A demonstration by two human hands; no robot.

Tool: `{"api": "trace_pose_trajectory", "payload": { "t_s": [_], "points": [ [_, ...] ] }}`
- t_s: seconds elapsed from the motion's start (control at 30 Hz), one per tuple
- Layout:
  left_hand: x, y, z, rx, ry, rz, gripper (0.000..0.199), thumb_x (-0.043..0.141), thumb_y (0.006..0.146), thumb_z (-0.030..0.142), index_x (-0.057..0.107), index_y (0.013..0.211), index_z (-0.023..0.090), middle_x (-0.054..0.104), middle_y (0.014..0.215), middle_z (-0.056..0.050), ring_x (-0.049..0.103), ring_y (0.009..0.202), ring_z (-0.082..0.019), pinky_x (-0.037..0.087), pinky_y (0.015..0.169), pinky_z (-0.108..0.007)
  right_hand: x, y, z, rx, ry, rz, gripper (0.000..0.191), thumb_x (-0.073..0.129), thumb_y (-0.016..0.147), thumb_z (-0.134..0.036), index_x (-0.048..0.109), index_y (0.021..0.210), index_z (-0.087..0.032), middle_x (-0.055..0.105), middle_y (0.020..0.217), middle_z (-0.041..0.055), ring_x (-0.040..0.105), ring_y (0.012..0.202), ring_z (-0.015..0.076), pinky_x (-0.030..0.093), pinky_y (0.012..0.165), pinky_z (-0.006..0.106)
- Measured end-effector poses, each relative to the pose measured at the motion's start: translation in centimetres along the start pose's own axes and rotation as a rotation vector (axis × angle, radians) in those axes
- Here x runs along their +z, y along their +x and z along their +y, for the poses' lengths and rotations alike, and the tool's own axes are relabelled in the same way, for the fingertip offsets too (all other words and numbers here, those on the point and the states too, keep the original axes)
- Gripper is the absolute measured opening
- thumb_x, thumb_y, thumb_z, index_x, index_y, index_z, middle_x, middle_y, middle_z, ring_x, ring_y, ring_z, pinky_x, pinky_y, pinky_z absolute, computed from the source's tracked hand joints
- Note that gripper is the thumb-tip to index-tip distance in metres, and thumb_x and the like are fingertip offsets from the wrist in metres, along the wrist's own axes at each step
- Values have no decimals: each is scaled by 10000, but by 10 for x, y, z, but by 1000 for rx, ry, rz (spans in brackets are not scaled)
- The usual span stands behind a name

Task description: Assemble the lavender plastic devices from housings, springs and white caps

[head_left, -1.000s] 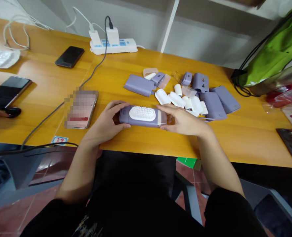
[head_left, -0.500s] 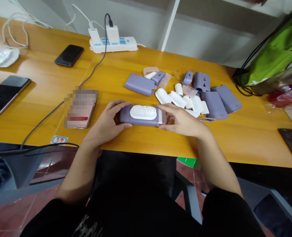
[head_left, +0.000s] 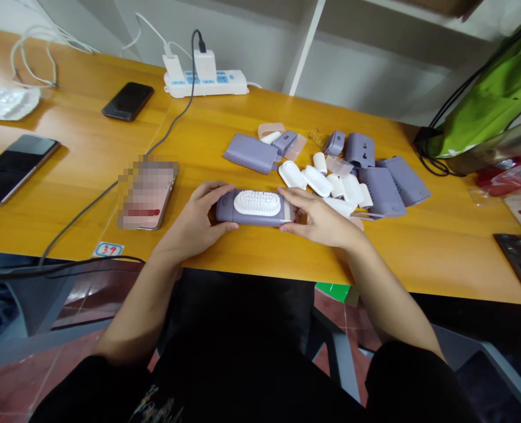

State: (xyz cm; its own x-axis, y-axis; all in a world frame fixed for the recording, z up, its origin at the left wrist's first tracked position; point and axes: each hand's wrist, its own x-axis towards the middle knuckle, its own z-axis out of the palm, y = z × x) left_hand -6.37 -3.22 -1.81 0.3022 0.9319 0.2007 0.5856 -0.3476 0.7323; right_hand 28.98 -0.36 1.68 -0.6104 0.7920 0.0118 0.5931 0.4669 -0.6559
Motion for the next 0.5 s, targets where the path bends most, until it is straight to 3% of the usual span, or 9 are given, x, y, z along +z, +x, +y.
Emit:
{"api": "trace_pose_trajectory", "payload": {
  "t_s": [0.17, 0.27, 0.37, 0.5],
  "points": [
    [-14, -14, 4, -66, 92, -91, 897, 934, 934, 476, 597, 1751, 316, 602, 1642, -140, 623, 1597, -422, 493, 1449, -654, 2, 2, -8, -16, -22, -21, 980, 911, 1044, -429, 490, 1924, -331, 526, 1962, 133, 489, 1831, 443, 378, 1517, 753],
    [-22, -29, 5, -147, 209, -74, 869, 991, 862, 525, 660, 1632, 296, 634, 1529, -145, 637, 1527, -473, 523, 1391, -722, -5, 5, -14, -1, -27, 22, 1015, 948, 1020, -575, 515, 1908, -341, 537, 1954, 138, 676, 1650, 462, 523, 1425, 748],
    [-22, -40, 7, -251, 271, 42, 882, 1041, 821, 627, 641, 1524, 276, 653, 1501, -168, 625, 1525, -521, 533, 1350, -769, -19, 16, -20, 13, -101, 126, 818, 821, 1109, -619, 601, 1846, -341, 634, 1878, 136, 767, 1488, 442, 600, 1338, 738],
    [-19, -44, 10, -294, 275, 137, 1006, 1058, 824, 672, 549, 1608, 299, 636, 1565, -196, 587, 1605, -557, 496, 1367, -804, -28, 54, -20, -51, -264, 165, 670, 724, 1135, -423, 653, 1790, -301, 657, 1857, 127, 598, 1702, 471, 429, 1453, 786]
  ]
}}
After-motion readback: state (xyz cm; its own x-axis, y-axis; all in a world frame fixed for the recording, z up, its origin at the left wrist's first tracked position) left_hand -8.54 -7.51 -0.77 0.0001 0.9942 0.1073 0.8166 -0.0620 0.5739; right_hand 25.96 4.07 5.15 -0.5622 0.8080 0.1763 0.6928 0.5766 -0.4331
